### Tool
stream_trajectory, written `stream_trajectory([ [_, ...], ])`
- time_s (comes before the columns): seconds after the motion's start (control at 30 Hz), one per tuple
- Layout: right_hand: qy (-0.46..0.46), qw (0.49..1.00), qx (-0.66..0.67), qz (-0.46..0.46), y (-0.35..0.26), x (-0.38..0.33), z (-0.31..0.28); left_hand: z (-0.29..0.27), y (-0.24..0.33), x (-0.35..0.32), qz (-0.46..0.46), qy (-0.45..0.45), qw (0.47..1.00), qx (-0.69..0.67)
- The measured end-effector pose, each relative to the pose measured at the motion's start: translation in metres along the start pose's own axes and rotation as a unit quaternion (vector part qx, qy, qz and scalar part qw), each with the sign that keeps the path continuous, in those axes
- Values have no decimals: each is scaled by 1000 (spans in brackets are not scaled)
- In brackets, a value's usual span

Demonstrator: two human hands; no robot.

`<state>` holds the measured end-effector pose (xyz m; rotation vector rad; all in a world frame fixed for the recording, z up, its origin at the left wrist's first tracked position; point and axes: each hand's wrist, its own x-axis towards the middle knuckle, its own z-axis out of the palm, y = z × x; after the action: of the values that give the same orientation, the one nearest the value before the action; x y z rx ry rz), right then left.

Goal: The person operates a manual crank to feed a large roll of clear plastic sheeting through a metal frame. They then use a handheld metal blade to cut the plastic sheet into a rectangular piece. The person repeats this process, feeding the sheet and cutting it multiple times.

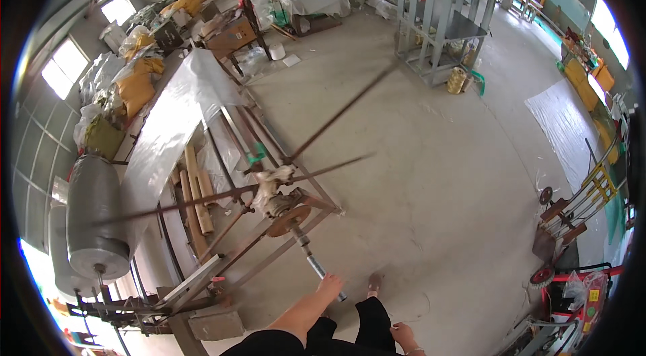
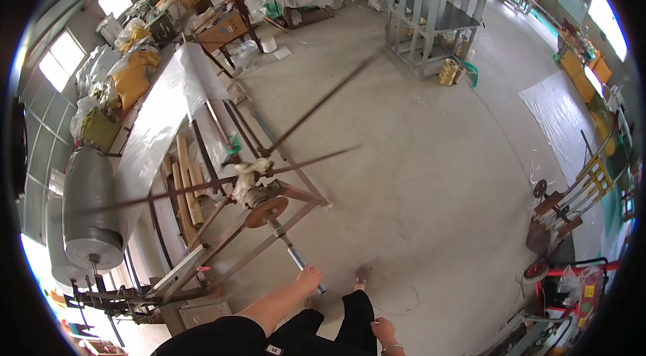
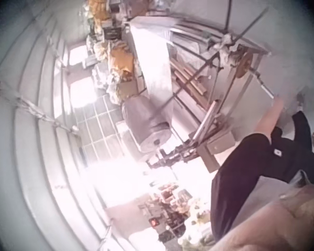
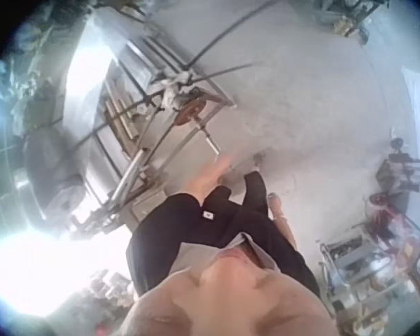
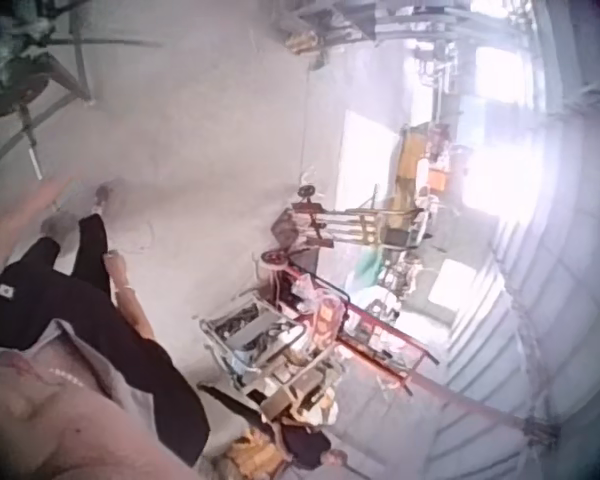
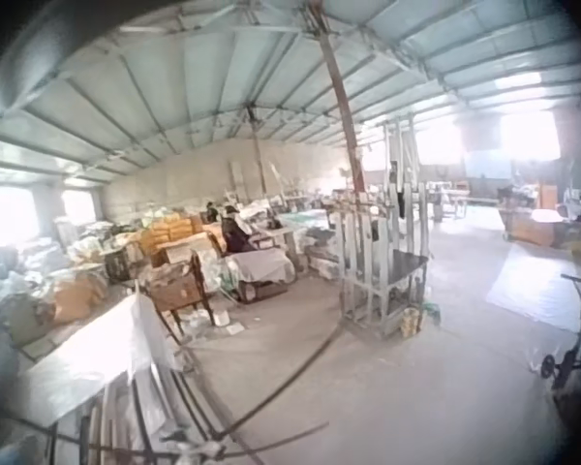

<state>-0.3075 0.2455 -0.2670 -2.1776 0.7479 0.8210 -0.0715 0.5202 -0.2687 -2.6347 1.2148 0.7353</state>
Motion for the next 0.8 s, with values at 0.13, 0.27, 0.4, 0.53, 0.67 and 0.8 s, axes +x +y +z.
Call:
stream_trajectory([
  [0.13, -6, 997, -24, -71, -32, -10, 26, 2, -15, -73, -8, -88, 996, -18],
  [0.27, 19, 981, 23, -190, -76, -29, 40, -67, -22, -152, 26, -112, 993, -1],
  [0.4, 23, 943, 108, -313, -165, -68, 12, -138, -29, -207, 58, -48, 996, -38],
  [0.53, 143, 910, 37, -387, -278, -161, -83, -212, -24, -214, 98, 41, 992, -68],
  [0.67, 286, 801, -7, -526, -341, -202, -157, -272, -15, -200, 109, 250, 954, -126],
  [0.8, 281, 786, -53, -548, -368, -180, -201, -299, -10, -137, 139, 352, 907, -182],
])
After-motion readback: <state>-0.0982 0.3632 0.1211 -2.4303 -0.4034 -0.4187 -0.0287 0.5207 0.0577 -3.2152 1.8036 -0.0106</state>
